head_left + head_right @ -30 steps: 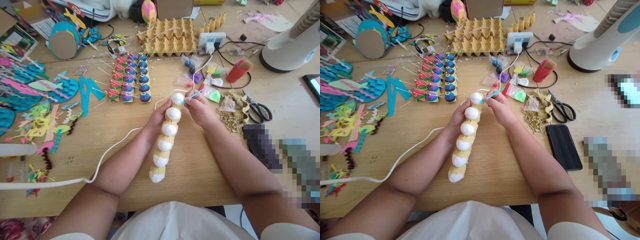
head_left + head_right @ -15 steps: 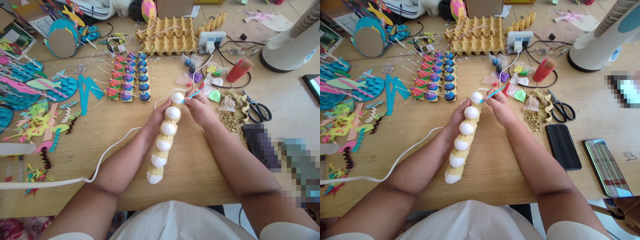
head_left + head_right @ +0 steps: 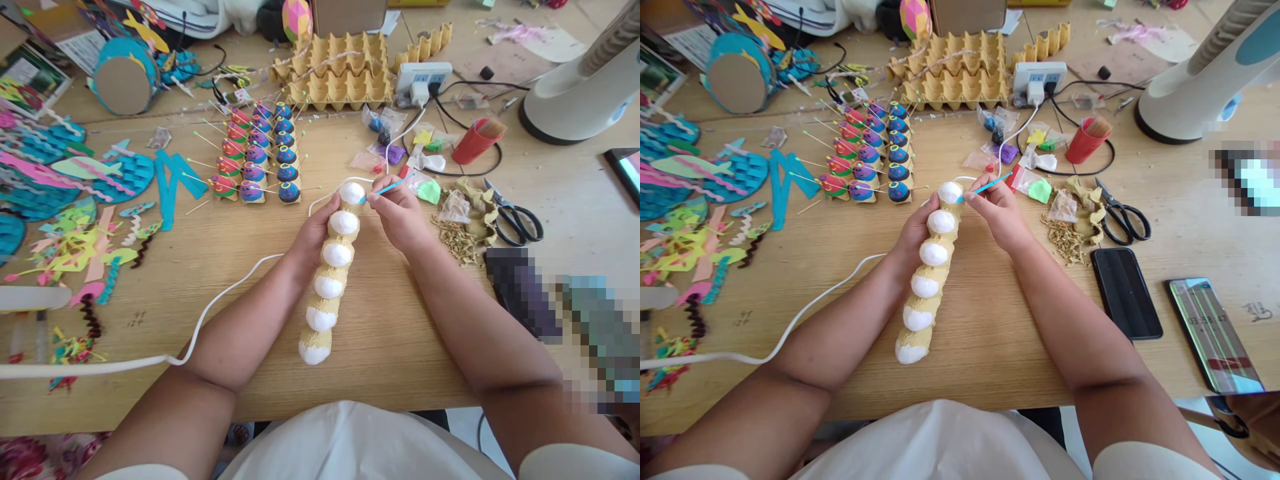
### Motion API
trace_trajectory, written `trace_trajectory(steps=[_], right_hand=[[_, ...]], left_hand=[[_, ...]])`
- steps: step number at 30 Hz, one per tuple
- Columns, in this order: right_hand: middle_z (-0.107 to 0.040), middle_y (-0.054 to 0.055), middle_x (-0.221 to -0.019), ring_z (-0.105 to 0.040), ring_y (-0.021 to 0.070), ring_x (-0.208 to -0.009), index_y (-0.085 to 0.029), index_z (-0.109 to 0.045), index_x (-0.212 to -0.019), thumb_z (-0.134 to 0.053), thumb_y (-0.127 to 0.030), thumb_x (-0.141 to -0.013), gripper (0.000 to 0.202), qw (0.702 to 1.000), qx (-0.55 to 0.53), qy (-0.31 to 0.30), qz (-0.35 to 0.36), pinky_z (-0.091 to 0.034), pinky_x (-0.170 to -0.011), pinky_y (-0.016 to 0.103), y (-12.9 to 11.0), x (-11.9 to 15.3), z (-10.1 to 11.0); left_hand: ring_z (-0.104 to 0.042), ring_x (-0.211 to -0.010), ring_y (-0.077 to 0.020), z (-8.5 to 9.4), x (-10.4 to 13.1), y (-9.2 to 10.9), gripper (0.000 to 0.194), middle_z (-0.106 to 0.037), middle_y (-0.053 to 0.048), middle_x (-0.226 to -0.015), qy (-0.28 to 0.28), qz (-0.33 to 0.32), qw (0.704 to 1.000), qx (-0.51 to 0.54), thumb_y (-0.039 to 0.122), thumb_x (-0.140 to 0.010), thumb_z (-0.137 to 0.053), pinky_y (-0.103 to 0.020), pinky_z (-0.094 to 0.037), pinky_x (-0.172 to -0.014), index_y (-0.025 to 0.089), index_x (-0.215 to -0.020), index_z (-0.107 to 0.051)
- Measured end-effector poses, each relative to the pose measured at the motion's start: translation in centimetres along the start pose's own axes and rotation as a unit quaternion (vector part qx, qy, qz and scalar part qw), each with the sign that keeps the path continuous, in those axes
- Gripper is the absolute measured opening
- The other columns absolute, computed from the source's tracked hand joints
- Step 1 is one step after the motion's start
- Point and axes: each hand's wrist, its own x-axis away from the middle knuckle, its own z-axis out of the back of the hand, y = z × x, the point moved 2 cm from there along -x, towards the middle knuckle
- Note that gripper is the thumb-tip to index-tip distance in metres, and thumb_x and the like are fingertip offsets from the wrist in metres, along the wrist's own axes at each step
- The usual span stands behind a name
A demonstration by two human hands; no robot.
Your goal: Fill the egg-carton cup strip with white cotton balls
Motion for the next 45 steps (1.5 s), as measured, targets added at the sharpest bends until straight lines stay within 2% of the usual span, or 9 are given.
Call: trace_trajectory(steps=[6,10,13,18,25,32,36,40,45], right_hand=[[-0.052,-0.002,-0.088,-0.049,0.0171,-0.085,-0.027,-0.059,-0.085,-0.100,-0.057,-0.076,0.050,1.000,-0.021,0.009,0.019,-0.048,-0.080,0.032,-0.4,0.1,-0.1],[-0.052,-0.002,-0.087,-0.048,0.0154,-0.080,-0.027,-0.059,-0.086,-0.094,-0.046,-0.082,0.040,0.998,-0.064,0.003,-0.009,-0.046,-0.076,0.030,-0.5,0.0,0.1],[-0.052,-0.002,-0.087,-0.048,0.0152,-0.080,-0.026,-0.058,-0.085,-0.093,-0.041,-0.083,0.038,0.998,-0.050,-0.016,-0.020,-0.047,-0.078,0.031,-0.4,0.0,0.0],[-0.053,-0.002,-0.084,-0.051,0.0160,-0.083,-0.025,-0.059,-0.083,-0.095,-0.047,-0.079,0.042,0.999,-0.031,-0.020,-0.006,-0.048,-0.084,0.033,-0.3,0.1,-0.2],[-0.058,-0.004,-0.085,-0.053,0.0153,-0.083,-0.026,-0.063,-0.085,-0.100,-0.053,-0.075,0.047,0.999,-0.036,-0.029,0.003,-0.048,-0.085,0.032,0.1,-0.1,0.1],[-0.060,-0.003,-0.084,-0.057,0.0176,-0.087,-0.027,-0.063,-0.085,-0.098,-0.055,-0.077,0.045,0.999,-0.028,-0.030,-0.003,-0.053,-0.091,0.035,0.0,0.0,0.1],[-0.060,-0.002,-0.085,-0.056,0.0185,-0.088,-0.027,-0.062,-0.084,-0.096,-0.055,-0.078,0.045,0.999,-0.022,-0.027,-0.012,-0.053,-0.090,0.035,-0.1,0.0,-0.1],[-0.056,-0.002,-0.085,-0.051,0.0165,-0.083,-0.026,-0.059,-0.083,-0.095,-0.052,-0.077,0.044,0.999,-0.037,-0.032,-0.016,-0.049,-0.083,0.033,-0.2,0.0,0.0],[-0.053,-0.002,-0.086,-0.050,0.0150,-0.081,-0.026,-0.054,-0.081,-0.091,-0.049,-0.080,0.043,0.998,-0.058,-0.023,-0.020,-0.047,-0.077,0.031,-0.3,0.0,0.1]], left_hand=[[-0.072,-0.060,-0.0228,0.7,-0.5,0.1,0.042,-0.067,-0.002,-0.063,0.005,0.016,1.000,-0.004,0.069,-0.092,-0.081,-0.030,-0.051,-0.053,0.029,-0.096,-0.071],[-0.073,-0.061,-0.0250,1.0,-0.5,0.0,0.049,-0.067,-0.003,-0.062,-0.005,0.031,1.000,0.001,0.076,-0.089,-0.079,-0.032,-0.051,-0.051,0.029,-0.098,-0.072],[-0.071,-0.058,-0.0238,1.0,-0.4,0.0,0.046,-0.064,-0.002,-0.060,-0.009,0.035,0.999,0.000,0.074,-0.091,-0.078,-0.031,-0.049,-0.050,0.029,-0.098,-0.071],[-0.073,-0.061,-0.0249,0.8,-0.2,0.1,0.038,-0.065,-0.002,-0.060,-0.012,0.026,1.000,-0.010,0.065,-0.094,-0.077,-0.032,-0.052,-0.053,0.028,-0.096,-0.071],[-0.070,-0.058,-0.0231,0.9,-0.4,-0.1,0.048,-0.064,-0.001,-0.058,-0.051,-0.026,0.998,-0.040,0.075,-0.086,-0.083,-0.032,-0.049,-0.054,0.029,-0.092,-0.071],[-0.080,-0.078,-0.0312,1.6,-1.1,-0.5,0.051,-0.074,-0.006,-0.071,-0.060,-0.048,0.995,-0.068,0.079,-0.084,-0.082,-0.037,-0.057,-0.064,0.030,-0.098,-0.076],[-0.082,-0.081,-0.0325,1.7,-1.3,-0.7,0.052,-0.075,-0.006,-0.072,-0.062,-0.064,0.994,-0.066,0.080,-0.086,-0.081,-0.038,-0.058,-0.065,0.030,-0.100,-0.077],[-0.081,-0.076,-0.0302,1.9,-1.4,-0.8,0.053,-0.073,-0.005,-0.069,-0.062,-0.076,0.993,-0.063,0.081,-0.086,-0.080,-0.037,-0.058,-0.063,0.029,-0.099,-0.077],[-0.080,-0.074,-0.0303,2.1,-1.4,-0.8,0.052,-0.072,-0.005,-0.066,-0.072,-0.063,0.994,-0.053,0.078,-0.084,-0.084,-0.038,-0.059,-0.065,0.028,-0.096,-0.076]])
